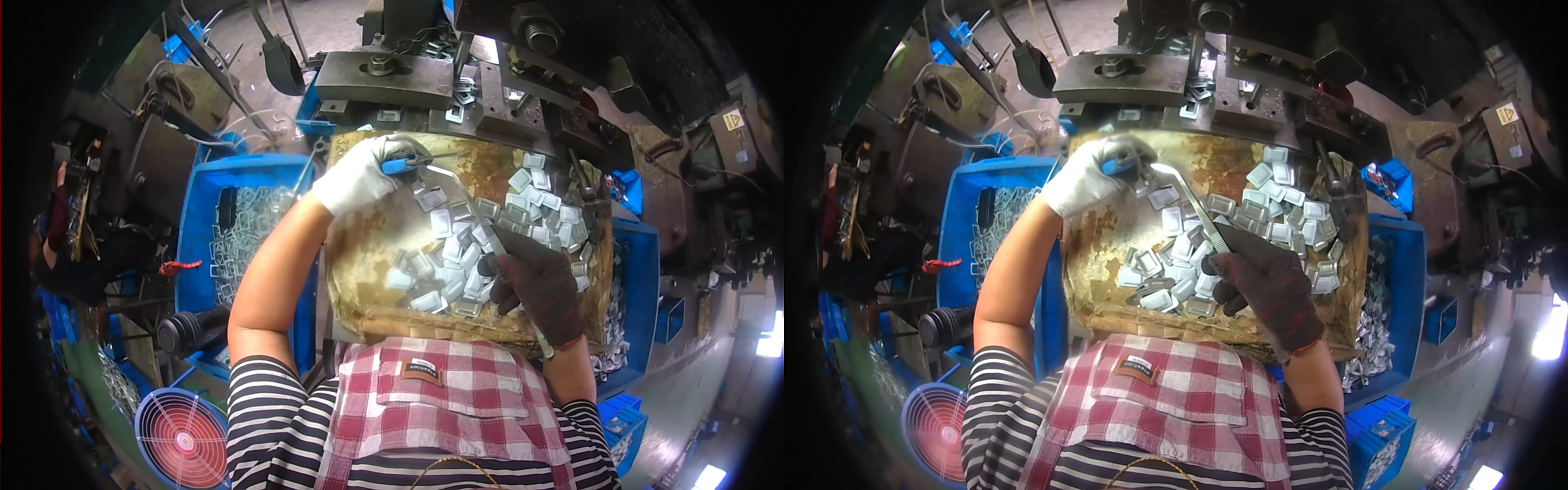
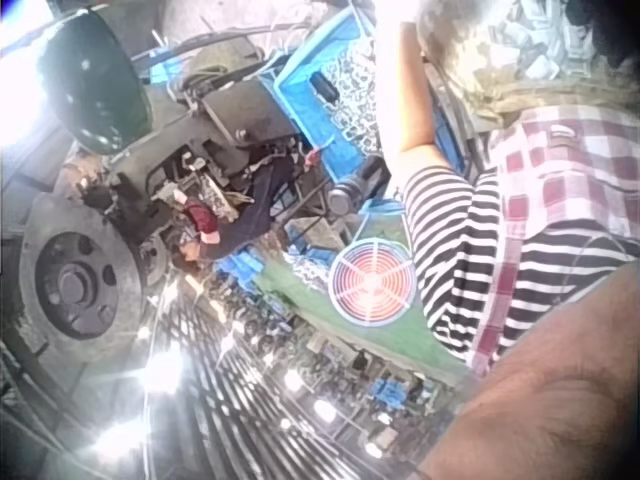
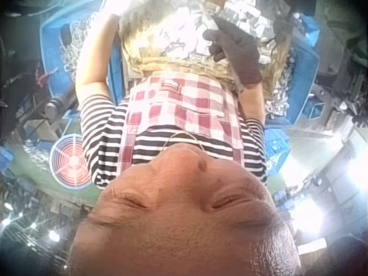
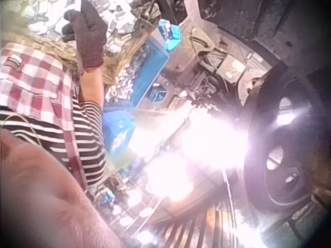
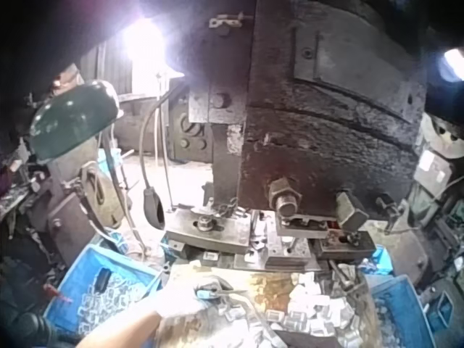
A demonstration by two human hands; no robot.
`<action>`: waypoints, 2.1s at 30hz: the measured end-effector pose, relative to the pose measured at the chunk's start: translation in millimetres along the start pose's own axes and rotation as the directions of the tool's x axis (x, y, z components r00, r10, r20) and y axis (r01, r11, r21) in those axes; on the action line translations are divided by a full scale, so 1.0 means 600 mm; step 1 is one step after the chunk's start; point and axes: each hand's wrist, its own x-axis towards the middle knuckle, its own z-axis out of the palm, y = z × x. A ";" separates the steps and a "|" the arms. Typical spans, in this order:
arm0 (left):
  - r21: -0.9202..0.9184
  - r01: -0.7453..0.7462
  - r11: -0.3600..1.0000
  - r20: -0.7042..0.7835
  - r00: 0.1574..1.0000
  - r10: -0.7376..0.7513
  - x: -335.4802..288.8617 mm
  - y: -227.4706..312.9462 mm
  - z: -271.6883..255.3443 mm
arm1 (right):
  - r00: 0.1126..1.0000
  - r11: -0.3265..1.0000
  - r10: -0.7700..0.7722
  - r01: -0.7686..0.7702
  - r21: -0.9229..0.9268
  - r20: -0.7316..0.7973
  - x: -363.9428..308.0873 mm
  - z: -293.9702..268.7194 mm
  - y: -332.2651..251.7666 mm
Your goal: The person places small metal pieces into a press machine one at a time using hand tools to stamp them. Afterward, the person lifts the board and dumps the stamped metal pieces into a blue container.
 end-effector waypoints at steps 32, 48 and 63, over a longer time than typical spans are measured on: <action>0.549 0.248 0.798 -0.053 0.963 -0.263 0.104 0.036 0.003 | 0.815 0.904 -0.369 0.203 -0.376 -0.446 0.130 -0.028 -0.039; -0.424 0.368 0.828 -0.199 0.854 -0.481 0.015 -0.012 0.035 | 0.935 0.985 -0.145 0.107 -0.133 -0.323 0.006 -0.014 -0.005; -0.567 0.407 0.716 -0.003 0.868 -0.496 -0.003 0.019 0.048 | 0.980 0.978 -0.161 0.142 -0.155 -0.114 -0.014 0.033 0.020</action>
